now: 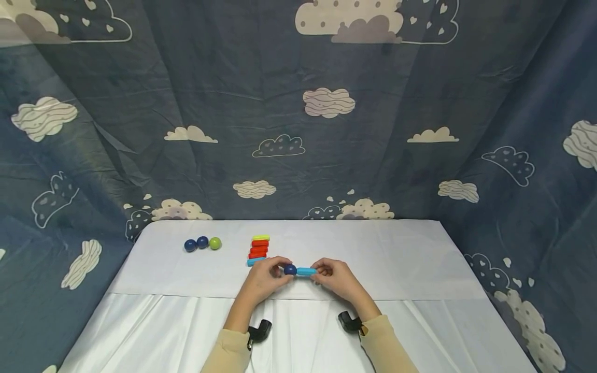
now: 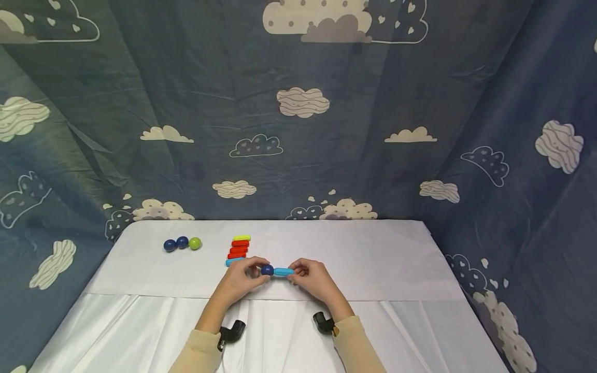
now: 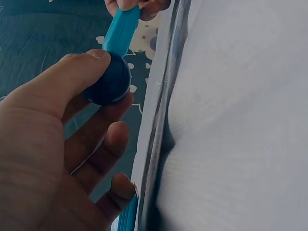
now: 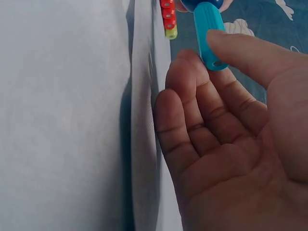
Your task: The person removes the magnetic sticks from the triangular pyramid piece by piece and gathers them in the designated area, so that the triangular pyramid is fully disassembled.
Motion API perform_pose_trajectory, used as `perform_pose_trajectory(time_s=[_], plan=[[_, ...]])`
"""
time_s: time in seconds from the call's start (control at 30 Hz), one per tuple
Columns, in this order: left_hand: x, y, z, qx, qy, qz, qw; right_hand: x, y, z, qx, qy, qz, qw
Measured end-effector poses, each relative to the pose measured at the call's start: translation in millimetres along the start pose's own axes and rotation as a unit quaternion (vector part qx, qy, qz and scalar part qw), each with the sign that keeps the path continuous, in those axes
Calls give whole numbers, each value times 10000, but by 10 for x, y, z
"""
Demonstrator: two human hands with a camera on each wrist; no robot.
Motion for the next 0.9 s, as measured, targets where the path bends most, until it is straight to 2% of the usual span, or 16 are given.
perform_pose_trajectory(time_s=[0.33, 0.53, 0.73, 0.9], plan=[[10, 4, 2, 4, -52, -206, 9998, 24, -18, -4, 96, 27, 213, 9997], [-26, 12, -16, -201, -87, -577, 9981, 3, -85, 30, 297, -126, 290, 9991], [-228, 29, -23, -317, -483, -710, 9958, 9, -106, 46, 323, -55, 403, 9986], [-522, 159, -84, -551, -1151, -686, 9895, 17, -107, 45, 332, 7, 524, 9981]])
Point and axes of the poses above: each hand's wrist, its own z-axis towards the middle knuckle, its own x-axis out of the palm, y = z × x, the point moved 8 cm from there along z, towards the middle knuckle, and after that the axes turned 14 degrees about x, right-handed, at the moved point
